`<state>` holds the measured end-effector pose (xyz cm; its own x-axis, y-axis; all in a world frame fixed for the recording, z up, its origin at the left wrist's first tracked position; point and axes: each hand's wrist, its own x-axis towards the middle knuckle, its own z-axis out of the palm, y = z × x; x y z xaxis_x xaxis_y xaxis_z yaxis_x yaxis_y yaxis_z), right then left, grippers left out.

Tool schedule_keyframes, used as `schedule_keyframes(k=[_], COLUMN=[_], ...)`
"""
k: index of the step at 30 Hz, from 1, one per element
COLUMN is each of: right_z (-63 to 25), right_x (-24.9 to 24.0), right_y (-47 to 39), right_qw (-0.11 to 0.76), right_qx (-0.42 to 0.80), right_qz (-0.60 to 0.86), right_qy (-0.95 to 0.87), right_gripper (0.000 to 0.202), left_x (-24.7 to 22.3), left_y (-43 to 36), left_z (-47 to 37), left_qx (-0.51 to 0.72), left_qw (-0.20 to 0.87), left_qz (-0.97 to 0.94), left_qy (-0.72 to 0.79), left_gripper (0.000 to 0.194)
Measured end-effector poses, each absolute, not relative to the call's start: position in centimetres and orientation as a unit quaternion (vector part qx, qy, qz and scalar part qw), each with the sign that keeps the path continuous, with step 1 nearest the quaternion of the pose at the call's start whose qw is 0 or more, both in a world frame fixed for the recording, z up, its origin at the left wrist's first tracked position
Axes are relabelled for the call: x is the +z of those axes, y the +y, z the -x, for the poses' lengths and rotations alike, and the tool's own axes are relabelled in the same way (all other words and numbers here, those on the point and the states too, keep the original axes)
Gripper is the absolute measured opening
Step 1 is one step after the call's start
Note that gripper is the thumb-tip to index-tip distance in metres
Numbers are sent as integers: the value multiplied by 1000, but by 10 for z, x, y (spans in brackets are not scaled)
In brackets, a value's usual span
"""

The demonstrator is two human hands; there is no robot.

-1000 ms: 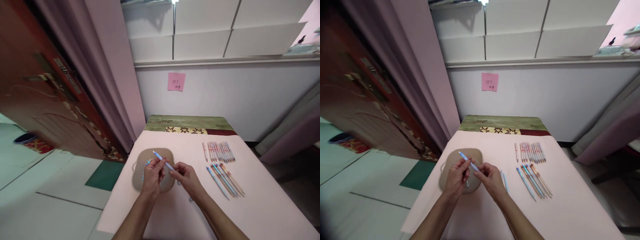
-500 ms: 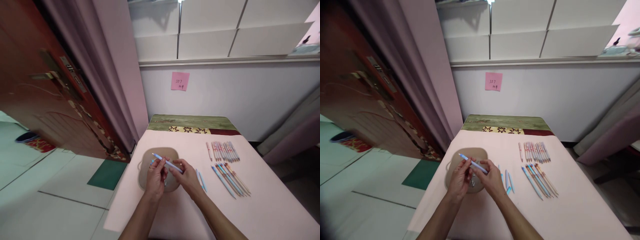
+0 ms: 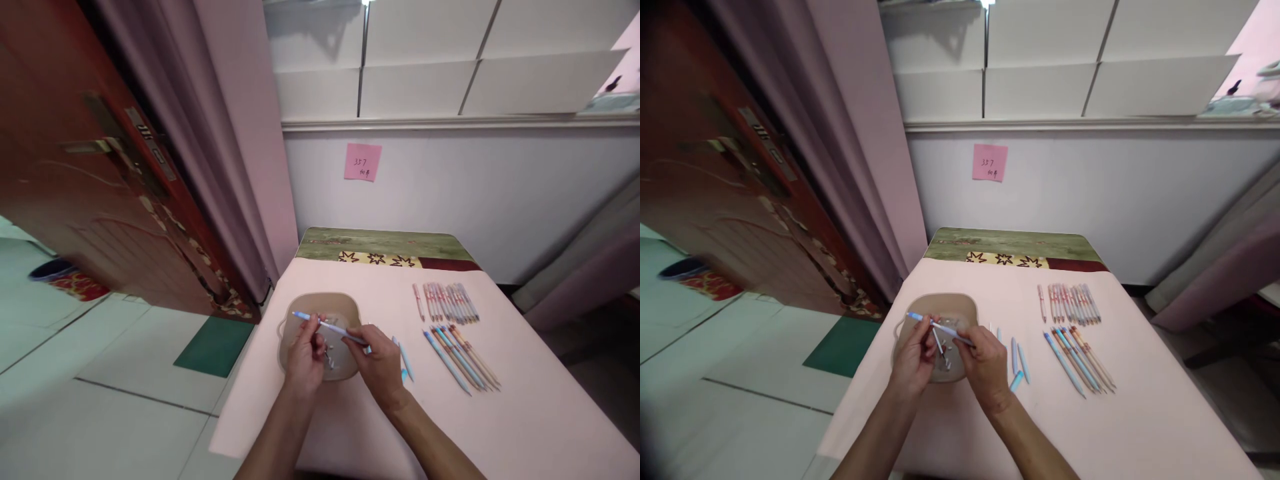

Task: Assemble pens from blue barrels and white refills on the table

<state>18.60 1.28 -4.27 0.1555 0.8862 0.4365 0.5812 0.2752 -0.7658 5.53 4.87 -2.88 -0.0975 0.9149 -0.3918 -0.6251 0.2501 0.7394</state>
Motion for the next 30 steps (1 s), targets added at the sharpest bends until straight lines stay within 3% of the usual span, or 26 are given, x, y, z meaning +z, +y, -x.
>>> schedule_keyframes(k=[6, 9, 14, 17, 20, 24, 27, 30], right_z=[-204, -212, -212, -212, -223, -259, -289, -305], right_x=[-31, -15, 3, 9, 12, -5, -36, -68], right_y=[10, 8, 6, 3, 1, 1, -4, -17], right_qw=[463, 437, 439, 456, 481, 482, 425, 325], right_qx=[146, 154, 159, 156, 157, 161, 148, 120], right_qz=[595, 616, 608, 602, 605, 671, 740, 798], right_qy=[-640, -637, -642, -636, -614, -541, -499, -493], right_gripper=[12, 9, 13, 14, 19, 24, 20, 16], left_x=[-28, -27, -22, -20, -17, -13, -19, -37], left_y=[54, 56, 53, 50, 51, 44, 22, -5], left_z=[-35, -20, -4, 0, 1, -16, -54, -99], left_qx=[582, 531, 354, 314, 321, 377, 379, 291], left_qw=[545, 423, 145, 65, 90, 269, 425, 514], left_qz=[-316, -475, -668, -707, -703, -638, -614, -658], left_qy=[514, 560, 639, 631, 628, 616, 547, 467], left_gripper=[37, 34, 12, 11, 18, 39, 40, 41])
